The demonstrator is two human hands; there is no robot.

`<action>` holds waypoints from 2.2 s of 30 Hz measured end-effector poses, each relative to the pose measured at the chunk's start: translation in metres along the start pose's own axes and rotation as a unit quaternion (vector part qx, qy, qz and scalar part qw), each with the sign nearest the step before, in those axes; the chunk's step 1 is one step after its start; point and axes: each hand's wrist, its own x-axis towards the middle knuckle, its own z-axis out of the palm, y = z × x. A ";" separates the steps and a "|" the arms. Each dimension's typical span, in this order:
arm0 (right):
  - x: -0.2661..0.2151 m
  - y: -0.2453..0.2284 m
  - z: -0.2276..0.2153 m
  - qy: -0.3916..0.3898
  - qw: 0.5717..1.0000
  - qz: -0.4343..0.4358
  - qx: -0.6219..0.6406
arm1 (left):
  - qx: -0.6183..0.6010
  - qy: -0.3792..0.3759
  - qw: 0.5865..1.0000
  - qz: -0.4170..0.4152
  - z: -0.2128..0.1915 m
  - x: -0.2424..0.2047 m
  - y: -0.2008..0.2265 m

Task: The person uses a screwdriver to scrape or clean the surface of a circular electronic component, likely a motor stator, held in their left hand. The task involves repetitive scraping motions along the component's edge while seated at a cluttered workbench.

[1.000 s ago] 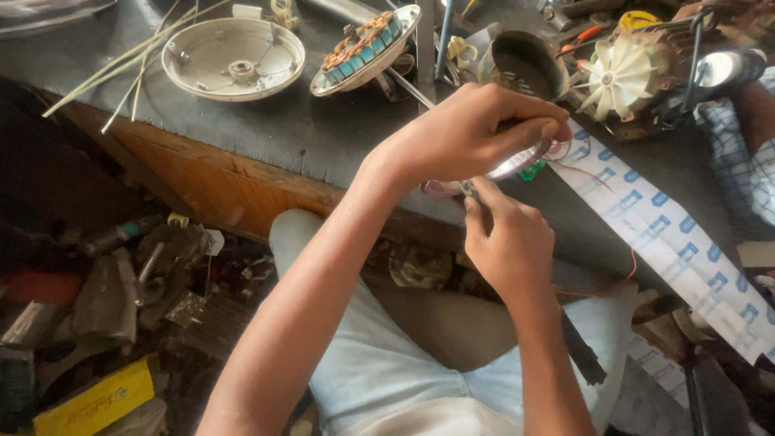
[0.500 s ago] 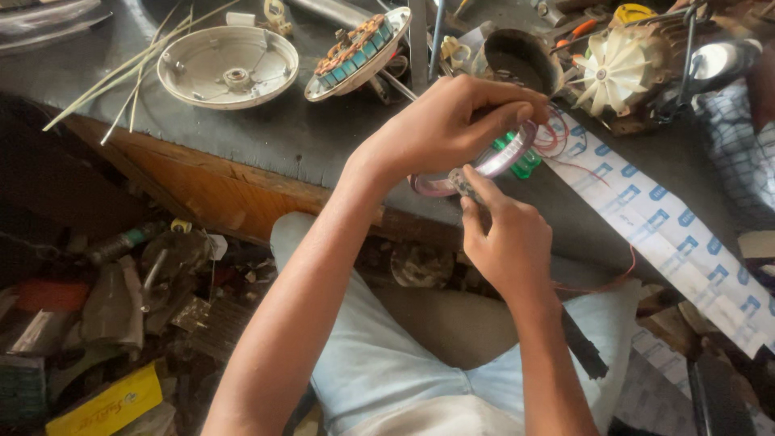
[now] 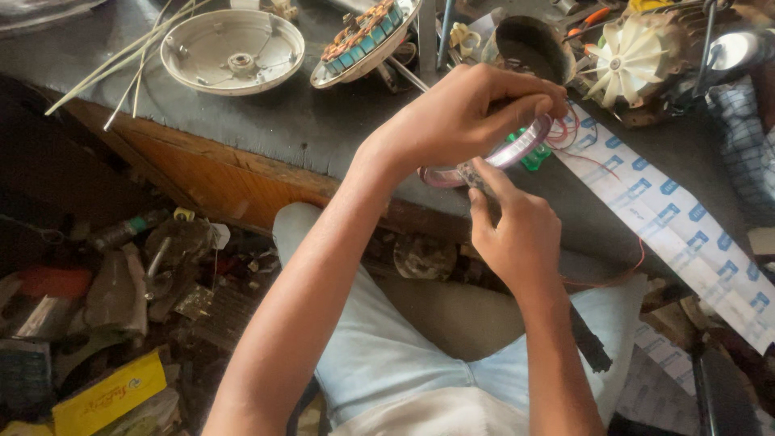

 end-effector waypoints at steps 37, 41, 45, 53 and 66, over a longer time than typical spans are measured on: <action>0.005 0.008 0.004 -0.046 0.993 0.105 -0.016 | -0.025 -0.036 0.994 -0.103 0.003 0.001 0.008; 0.001 0.001 0.002 -0.008 0.998 0.052 -0.036 | -0.040 -0.036 0.995 -0.089 0.002 -0.001 0.011; 0.004 -0.008 0.004 0.003 0.996 0.039 -0.074 | -0.044 -0.023 0.994 -0.094 0.001 -0.001 0.010; 0.003 -0.026 0.001 -0.041 0.986 0.101 -0.126 | -0.027 -0.016 0.996 -0.078 0.000 0.002 0.009; 0.008 -0.011 0.011 -0.029 0.982 0.067 -0.174 | -0.012 -0.017 0.996 -0.086 0.005 0.002 0.009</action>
